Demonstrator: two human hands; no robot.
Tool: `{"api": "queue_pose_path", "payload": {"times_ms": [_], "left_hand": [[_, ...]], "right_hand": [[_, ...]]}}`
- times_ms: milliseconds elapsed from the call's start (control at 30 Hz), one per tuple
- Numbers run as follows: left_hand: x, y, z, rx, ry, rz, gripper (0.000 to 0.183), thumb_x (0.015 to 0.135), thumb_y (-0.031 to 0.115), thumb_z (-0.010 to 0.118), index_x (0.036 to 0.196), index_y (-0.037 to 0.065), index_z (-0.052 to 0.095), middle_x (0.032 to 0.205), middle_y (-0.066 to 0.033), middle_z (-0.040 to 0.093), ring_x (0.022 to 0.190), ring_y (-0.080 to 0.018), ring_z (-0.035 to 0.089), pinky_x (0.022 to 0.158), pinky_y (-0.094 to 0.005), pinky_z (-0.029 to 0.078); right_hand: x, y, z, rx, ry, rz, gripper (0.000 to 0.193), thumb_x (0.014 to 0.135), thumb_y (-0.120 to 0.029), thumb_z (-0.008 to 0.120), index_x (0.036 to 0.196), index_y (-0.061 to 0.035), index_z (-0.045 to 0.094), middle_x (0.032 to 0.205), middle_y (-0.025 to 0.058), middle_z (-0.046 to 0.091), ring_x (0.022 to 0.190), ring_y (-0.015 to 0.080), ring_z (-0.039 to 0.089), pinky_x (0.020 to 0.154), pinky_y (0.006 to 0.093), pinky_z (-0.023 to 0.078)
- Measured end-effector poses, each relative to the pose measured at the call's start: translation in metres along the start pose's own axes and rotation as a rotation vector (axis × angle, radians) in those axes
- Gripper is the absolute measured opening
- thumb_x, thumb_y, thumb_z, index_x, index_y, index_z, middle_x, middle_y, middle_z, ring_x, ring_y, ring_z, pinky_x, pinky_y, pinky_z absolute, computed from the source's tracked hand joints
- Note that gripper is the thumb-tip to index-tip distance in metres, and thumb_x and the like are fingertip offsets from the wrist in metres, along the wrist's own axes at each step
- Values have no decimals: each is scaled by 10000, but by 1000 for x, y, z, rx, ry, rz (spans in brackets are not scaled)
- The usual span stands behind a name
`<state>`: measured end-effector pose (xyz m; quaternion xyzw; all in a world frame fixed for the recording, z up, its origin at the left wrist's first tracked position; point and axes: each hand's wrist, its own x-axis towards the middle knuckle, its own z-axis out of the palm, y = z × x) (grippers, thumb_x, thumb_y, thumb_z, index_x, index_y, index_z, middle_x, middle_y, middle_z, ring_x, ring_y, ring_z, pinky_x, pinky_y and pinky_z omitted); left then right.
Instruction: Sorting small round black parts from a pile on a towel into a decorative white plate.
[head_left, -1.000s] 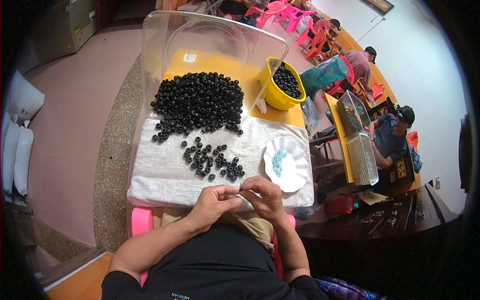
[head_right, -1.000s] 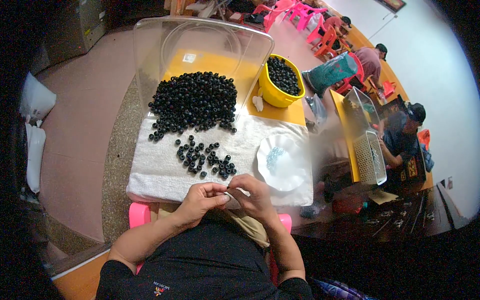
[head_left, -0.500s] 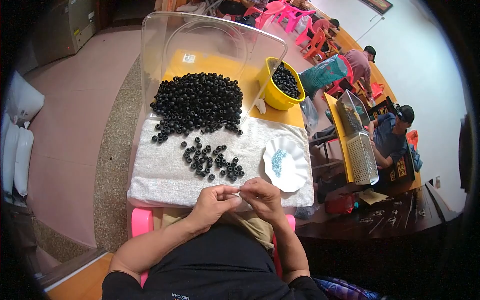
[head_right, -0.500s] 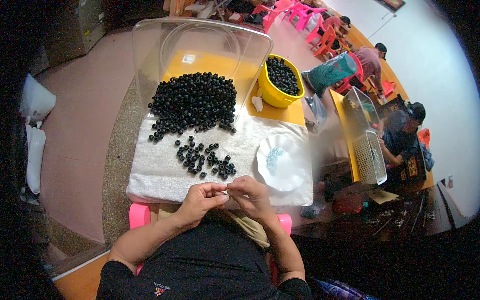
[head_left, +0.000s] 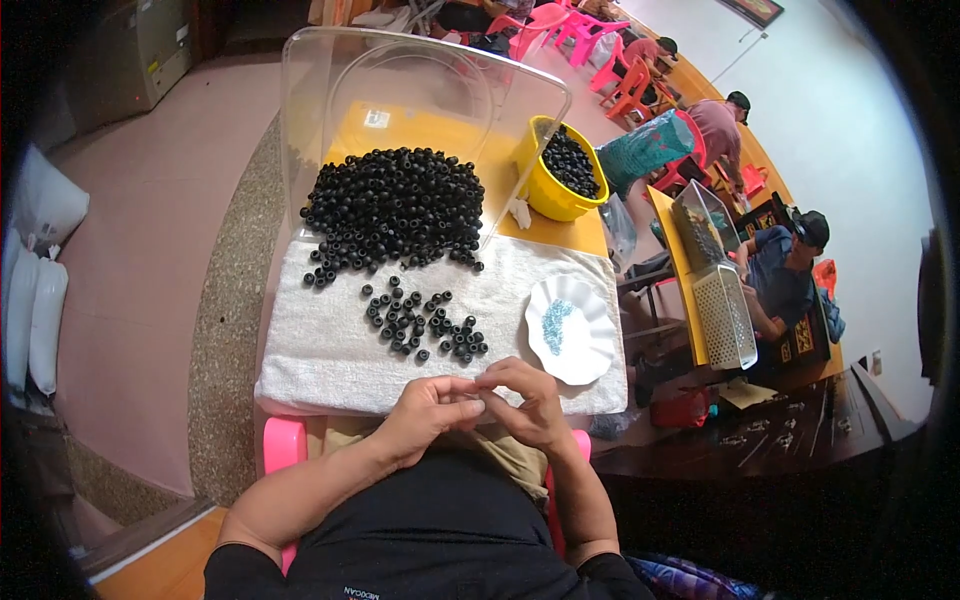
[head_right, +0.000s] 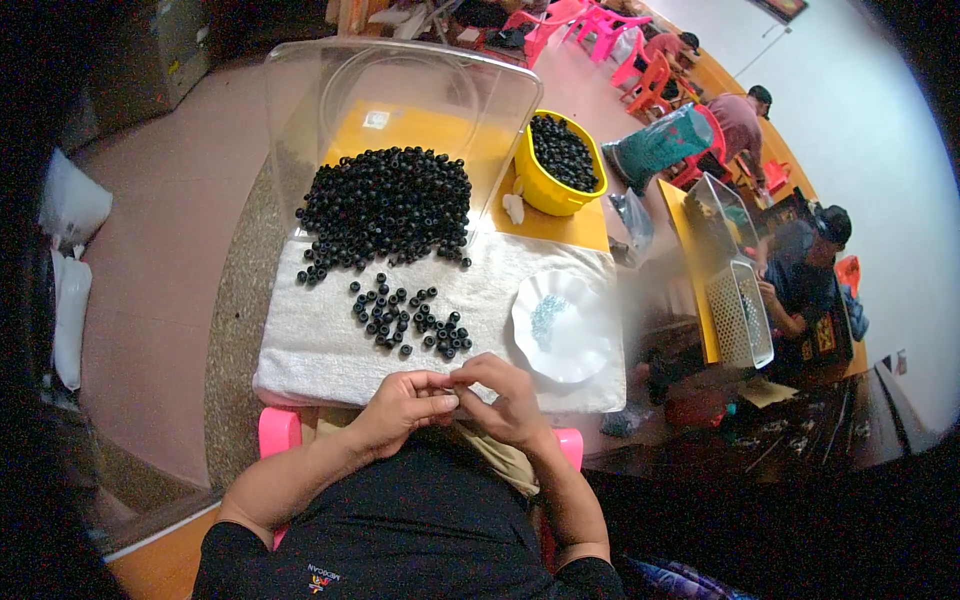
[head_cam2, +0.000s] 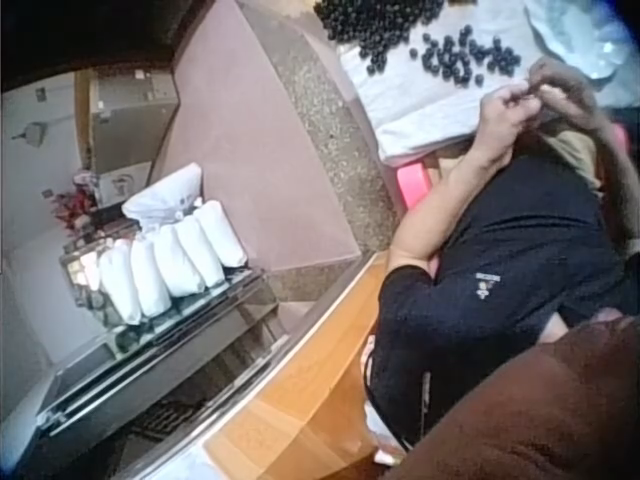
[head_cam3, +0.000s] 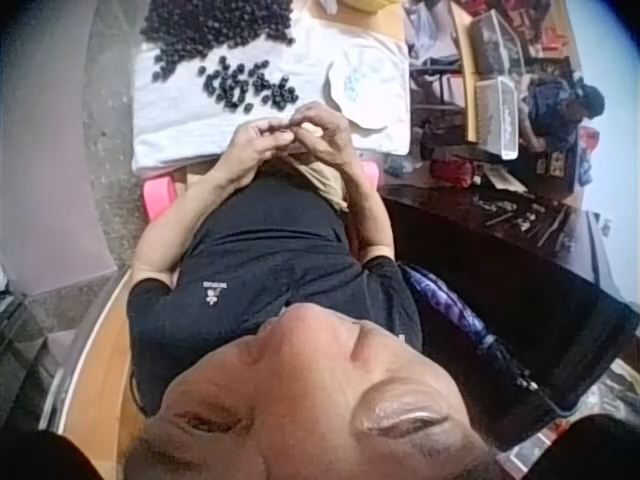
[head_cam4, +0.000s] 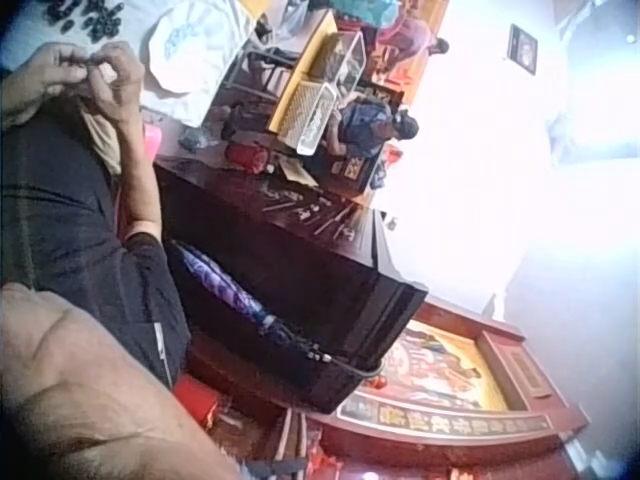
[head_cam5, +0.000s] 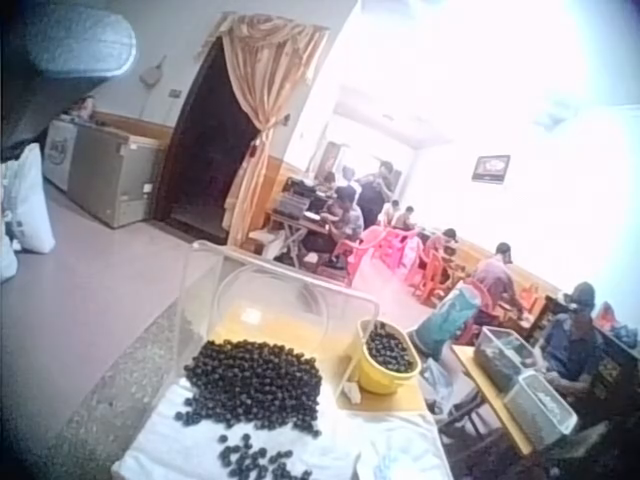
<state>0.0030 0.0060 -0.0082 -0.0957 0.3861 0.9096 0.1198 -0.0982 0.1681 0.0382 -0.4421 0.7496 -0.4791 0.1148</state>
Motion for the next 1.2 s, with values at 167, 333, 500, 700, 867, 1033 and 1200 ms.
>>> {"api": "queue_pose_path", "payload": {"times_ms": [167, 333, 500, 700, 867, 1033, 1200], "left_hand": [[1, -1, 0, 58, -16, 47, 262, 882, 54, 669, 1126, -24, 611, 967, -63, 664, 825, -108, 631, 761, -249, 527], [-2, 6, 7, 48, -64, 17, 231, 891, 66, 662, 1102, -19, 620, 966, -63, 664, 821, -107, 626, 755, -248, 525], [0, 4, 0, 20, -71, -22, 227, 896, 74, 660, 1102, -14, 621, 985, -65, 666, 845, -111, 634, 758, -244, 526], [1, 2, -1, 8, -39, -44, 239, 892, 74, 667, 1108, -17, 620, 979, -60, 667, 823, -107, 632, 751, -242, 529], [1, 0, -1, 69, -55, 5, 237, 888, 73, 673, 1099, -28, 629, 949, -55, 672, 812, -99, 626, 748, -238, 518], [1, 1, 0, 176, -46, 33, 244, 885, 73, 679, 1100, -32, 629, 950, -51, 674, 830, -91, 620, 765, -241, 512], [3, -2, -1, 183, -35, 128, 261, 884, 71, 674, 1111, -41, 613, 953, -70, 686, 853, -120, 655, 752, -258, 544]], "right_hand": [[-1, -10, -4, -179, -89, 39, 208, 787, 26, 688, 989, -18, 665, 902, 131, 637, 830, 240, 637, 710, 314, 501], [-3, -1, -1, 35, 27, 0, 205, 805, 18, 698, 1006, -12, 666, 899, 132, 650, 823, 228, 647, 712, 304, 504], [-3, 6, 0, 74, -8, 22, 185, 824, 13, 689, 1005, -10, 666, 908, 124, 657, 820, 216, 649, 726, 296, 503], [-3, 6, -3, 83, -26, 6, 162, 833, 5, 685, 992, -15, 669, 911, 106, 655, 828, 209, 646, 724, 296, 499], [-4, 9, -7, 63, -39, -22, 162, 827, 0, 695, 985, -26, 673, 899, 92, 650, 822, 204, 642, 719, 291, 496], [-7, 10, -10, 89, -101, 5, 146, 825, -9, 703, 968, -29, 677, 909, 81, 646, 817, 194, 638, 714, 286, 496], [-13, 17, -16, 457, -146, 245, 106, 868, -27, 675, 973, -32, 687, 1028, 83, 634, 870, 208, 630, 769, 270, 488]]}}
